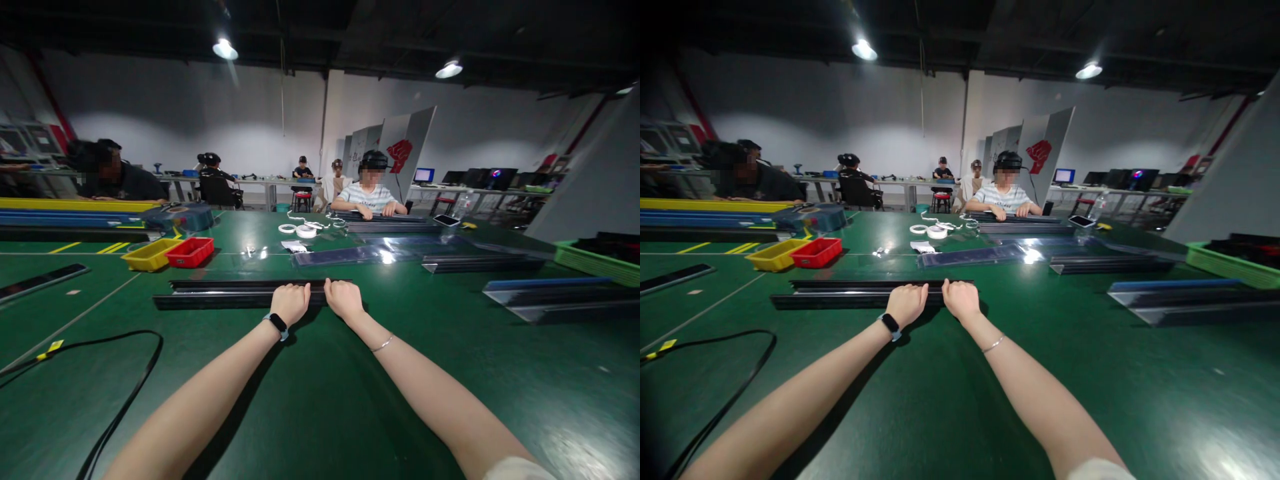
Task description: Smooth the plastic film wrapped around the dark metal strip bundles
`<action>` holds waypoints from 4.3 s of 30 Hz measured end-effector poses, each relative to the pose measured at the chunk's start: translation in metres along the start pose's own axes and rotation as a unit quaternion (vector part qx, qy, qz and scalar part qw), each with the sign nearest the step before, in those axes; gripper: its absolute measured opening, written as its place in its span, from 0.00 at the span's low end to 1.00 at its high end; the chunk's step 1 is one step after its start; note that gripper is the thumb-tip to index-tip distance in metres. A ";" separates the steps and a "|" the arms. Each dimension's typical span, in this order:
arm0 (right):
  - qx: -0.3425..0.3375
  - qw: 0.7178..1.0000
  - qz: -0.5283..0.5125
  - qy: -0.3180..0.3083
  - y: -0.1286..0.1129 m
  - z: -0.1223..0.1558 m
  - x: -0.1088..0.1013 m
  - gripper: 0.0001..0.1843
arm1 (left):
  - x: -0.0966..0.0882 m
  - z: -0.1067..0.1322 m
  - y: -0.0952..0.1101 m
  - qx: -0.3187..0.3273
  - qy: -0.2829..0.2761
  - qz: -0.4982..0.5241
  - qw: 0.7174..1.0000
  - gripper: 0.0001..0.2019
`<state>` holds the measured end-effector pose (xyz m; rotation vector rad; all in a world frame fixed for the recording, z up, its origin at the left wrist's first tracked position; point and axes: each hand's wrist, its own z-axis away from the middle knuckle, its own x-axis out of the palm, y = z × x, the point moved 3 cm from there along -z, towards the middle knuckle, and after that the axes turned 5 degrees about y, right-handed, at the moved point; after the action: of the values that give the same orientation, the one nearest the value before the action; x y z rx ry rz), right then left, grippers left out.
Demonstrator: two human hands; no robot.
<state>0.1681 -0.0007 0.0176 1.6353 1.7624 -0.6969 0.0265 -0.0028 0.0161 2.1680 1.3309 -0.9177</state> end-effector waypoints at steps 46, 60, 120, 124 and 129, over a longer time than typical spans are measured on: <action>-0.041 0.994 0.010 -0.102 0.003 -0.007 -0.009 0.26 | -0.001 0.000 0.001 0.039 -0.010 0.006 0.999 0.23; 0.018 0.997 -0.010 -0.078 0.012 -0.009 -0.007 0.31 | 0.000 0.000 0.002 0.046 -0.006 -0.016 0.999 0.22; -0.029 0.994 -0.010 -0.103 -0.003 -0.003 0.002 0.34 | 0.002 0.002 0.006 0.100 -0.011 0.004 0.995 0.17; -0.028 0.995 -0.015 -0.099 -0.003 -0.003 0.001 0.34 | 0.003 0.002 0.005 0.094 -0.019 0.004 0.995 0.18; -0.027 0.995 -0.012 -0.100 -0.003 -0.003 0.000 0.34 | 0.001 0.002 0.006 0.084 -0.029 0.022 0.996 0.19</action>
<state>0.1647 0.0012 0.0193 1.4577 1.6463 -0.7890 0.0318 -0.0058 0.0144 2.2667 1.2130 -1.1027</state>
